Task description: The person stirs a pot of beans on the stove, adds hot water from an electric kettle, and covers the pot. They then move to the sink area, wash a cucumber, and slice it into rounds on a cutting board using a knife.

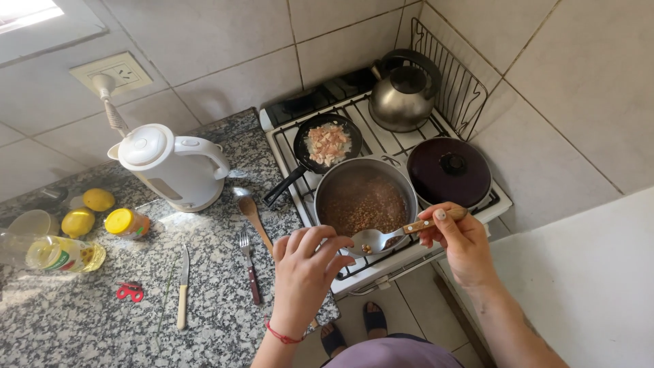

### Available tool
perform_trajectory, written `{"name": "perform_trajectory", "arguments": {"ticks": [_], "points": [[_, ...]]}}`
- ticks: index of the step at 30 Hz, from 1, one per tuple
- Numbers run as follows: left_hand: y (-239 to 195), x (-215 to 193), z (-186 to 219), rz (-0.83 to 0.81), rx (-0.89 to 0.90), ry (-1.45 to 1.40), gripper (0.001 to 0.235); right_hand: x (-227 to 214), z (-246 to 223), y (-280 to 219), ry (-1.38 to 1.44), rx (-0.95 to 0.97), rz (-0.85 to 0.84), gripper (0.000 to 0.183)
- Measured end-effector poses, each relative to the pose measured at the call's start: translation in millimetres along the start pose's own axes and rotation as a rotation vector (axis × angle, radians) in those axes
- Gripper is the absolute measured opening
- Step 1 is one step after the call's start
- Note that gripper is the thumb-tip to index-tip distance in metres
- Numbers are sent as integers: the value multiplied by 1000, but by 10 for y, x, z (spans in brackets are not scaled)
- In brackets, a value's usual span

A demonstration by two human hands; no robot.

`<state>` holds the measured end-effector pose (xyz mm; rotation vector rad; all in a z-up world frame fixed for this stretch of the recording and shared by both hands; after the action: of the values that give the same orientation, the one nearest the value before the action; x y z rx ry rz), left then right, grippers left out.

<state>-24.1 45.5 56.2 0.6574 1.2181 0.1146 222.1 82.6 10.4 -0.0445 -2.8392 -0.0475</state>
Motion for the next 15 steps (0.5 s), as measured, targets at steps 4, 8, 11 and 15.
{"name": "perform_trajectory", "arguments": {"ticks": [4,8,11,15], "points": [[14,-8,80,6,26,-34,11,21,1,-6,17,-10,-17,26],[16,21,155,9,43,13,10,49,6,-4,33,-17,-41,25],[22,38,171,-5,53,79,11,71,13,0,33,-20,-58,26],[30,33,189,23,56,149,11,101,13,-3,25,-16,-54,26]]}}
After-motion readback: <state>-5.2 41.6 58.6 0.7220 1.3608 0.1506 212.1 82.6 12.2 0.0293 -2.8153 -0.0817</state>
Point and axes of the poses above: each hand's wrist, its own y-axis towards the middle knuckle, its own x-axis out of the palm, z = x × y, the point moved 2 cm from there along y, towards the middle knuckle, and after that the axes turned 10 degrees about y, right-handed, at the moved point
